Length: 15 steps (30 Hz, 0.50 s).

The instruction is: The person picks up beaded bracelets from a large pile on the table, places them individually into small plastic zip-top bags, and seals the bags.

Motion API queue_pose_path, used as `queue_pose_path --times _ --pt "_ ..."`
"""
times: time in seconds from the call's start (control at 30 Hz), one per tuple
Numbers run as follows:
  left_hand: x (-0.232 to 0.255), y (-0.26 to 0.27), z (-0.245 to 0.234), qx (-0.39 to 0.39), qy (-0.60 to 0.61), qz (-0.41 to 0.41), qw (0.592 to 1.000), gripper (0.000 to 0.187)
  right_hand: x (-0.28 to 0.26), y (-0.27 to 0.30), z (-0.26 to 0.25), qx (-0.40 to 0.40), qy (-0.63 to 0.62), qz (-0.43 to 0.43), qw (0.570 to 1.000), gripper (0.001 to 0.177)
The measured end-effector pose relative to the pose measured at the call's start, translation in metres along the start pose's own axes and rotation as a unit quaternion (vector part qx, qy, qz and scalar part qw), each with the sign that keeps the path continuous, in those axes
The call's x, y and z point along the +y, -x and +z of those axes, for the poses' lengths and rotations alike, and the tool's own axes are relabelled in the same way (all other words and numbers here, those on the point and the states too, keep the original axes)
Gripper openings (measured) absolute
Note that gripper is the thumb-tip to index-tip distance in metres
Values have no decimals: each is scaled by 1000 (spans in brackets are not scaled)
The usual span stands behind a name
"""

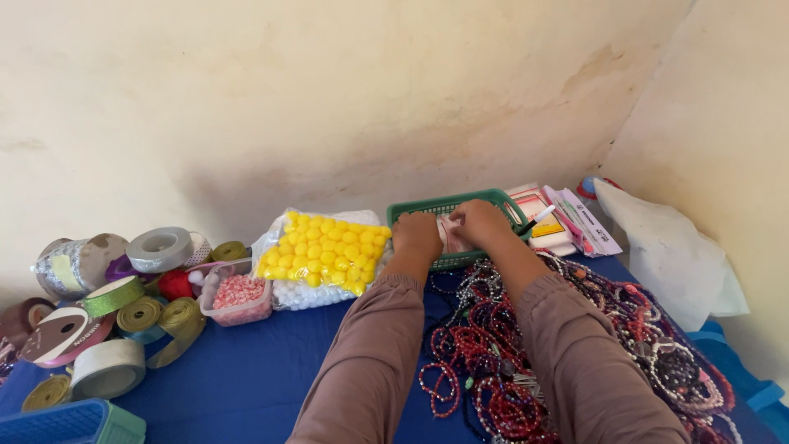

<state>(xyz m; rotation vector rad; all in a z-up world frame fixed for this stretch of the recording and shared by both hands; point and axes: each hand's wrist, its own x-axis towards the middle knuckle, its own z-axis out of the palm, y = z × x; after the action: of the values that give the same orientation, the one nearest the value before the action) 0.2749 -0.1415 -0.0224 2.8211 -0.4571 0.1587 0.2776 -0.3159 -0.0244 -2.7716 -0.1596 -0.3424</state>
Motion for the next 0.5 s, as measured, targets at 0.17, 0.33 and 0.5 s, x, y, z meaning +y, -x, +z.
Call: queue_pose_path --times 0.17,0.33,0.5 --pt "-1 7 -6 -5 36 9 999 28 -12 6 -7 20 -40 -1 999 12" --pt "-1 8 -6 11 71 4 997 30 -11 4 -8 3 -78 11 997 13" --pt "-3 3 5 37 30 32 998 28 -9 4 -9 -5 -138 24 990 15"
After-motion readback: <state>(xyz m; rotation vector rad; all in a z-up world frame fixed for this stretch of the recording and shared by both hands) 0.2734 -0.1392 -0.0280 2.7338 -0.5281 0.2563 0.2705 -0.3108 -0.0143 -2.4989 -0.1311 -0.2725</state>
